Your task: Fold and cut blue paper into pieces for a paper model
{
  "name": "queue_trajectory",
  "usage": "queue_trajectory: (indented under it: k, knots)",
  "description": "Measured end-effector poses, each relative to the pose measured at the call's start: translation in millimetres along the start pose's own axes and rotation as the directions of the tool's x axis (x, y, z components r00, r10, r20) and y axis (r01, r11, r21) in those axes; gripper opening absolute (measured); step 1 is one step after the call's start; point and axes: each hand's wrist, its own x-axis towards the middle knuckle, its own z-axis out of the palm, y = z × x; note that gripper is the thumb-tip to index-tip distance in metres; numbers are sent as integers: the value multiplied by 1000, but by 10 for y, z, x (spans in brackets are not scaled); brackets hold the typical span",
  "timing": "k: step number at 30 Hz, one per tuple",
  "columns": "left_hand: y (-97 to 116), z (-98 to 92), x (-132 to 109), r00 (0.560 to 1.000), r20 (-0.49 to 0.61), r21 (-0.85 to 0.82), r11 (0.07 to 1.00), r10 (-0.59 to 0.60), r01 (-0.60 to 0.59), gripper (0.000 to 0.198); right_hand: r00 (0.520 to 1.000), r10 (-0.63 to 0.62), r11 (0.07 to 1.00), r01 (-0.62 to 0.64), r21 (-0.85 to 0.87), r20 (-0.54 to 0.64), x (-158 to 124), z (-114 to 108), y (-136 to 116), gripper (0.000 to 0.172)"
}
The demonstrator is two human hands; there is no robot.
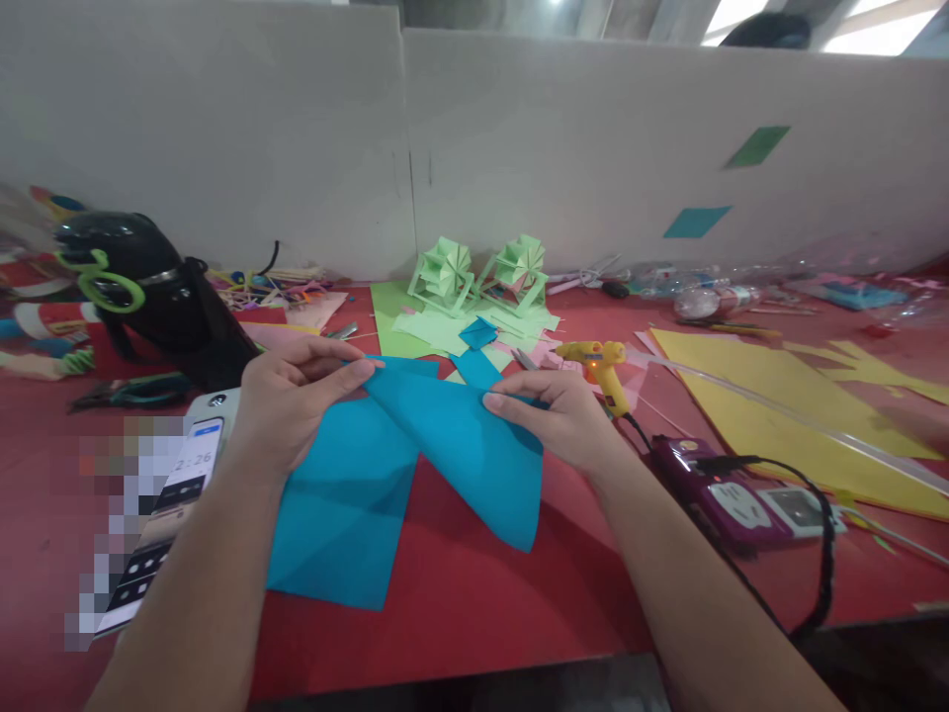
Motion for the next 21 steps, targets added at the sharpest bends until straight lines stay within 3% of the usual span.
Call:
queue_trajectory:
  k: [11, 19, 21]
  knots:
    - [28, -30, -2, 1000, -18, -100, 995, 9, -11, 23, 997, -69, 996, 67, -56, -40, 3, -16, -7, 30]
    - [-2, -17, -2, 995, -65, -34, 996, 81, -84, 23, 993, -98, 993, 93, -74, -64, 3, 16, -15, 23]
    - [-10, -6, -2, 997, -18, -75, 994, 78, -79, 28, 992, -104, 992, 99, -73, -72, 1, 25, -12, 23]
